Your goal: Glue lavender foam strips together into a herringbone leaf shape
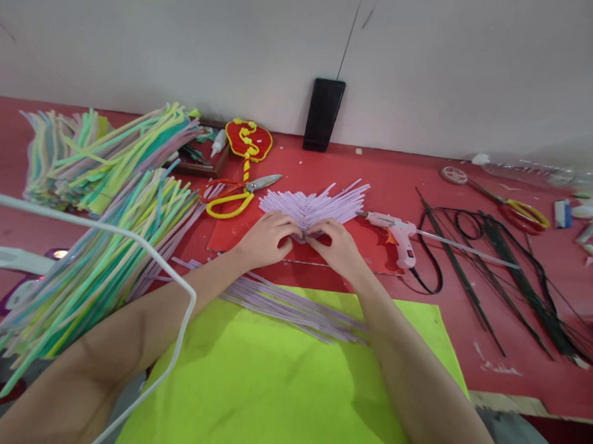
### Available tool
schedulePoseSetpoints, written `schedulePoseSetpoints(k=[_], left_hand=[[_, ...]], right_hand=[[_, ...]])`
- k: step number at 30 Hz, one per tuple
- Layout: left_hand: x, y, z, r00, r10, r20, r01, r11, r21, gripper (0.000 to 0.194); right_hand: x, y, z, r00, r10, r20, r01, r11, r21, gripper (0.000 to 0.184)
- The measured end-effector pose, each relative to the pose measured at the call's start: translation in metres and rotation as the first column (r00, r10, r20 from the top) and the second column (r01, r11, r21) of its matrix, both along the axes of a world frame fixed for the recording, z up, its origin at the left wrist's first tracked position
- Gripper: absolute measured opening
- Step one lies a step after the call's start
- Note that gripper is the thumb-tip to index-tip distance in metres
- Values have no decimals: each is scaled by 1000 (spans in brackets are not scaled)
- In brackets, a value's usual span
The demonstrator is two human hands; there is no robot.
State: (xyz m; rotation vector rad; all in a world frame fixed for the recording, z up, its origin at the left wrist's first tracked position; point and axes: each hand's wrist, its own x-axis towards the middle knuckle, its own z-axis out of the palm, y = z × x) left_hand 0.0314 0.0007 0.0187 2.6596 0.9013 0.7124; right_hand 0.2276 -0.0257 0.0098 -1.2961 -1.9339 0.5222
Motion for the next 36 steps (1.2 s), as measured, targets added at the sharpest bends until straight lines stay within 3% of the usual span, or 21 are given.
schedulePoseSetpoints(k=[9, 17, 24, 30, 36], left_hand=[[1, 0, 1, 1000, 16, -13, -16, 1000, -5, 27], [0, 1, 0, 1000, 8, -6, -8, 1000, -7, 25], [0, 1, 1, 1000, 1, 3, -1, 1000, 6, 25], [0, 2, 0, 1000, 12, 5, -12, 1000, 0, 25], [0, 4, -1, 1000, 6, 6, -6, 1000, 4, 25]], right_hand=[[7, -6, 11, 998, 69, 7, -69, 997, -43, 14], [6, -7, 10, 996, 71, 60, -72, 997, 4, 16], [8, -11, 12, 973, 108, 203, -117, 992, 35, 21], [7, -13, 14, 932, 50, 358, -102, 986, 129, 18], [4, -12, 13, 950, 138, 280, -168, 982, 85, 17]])
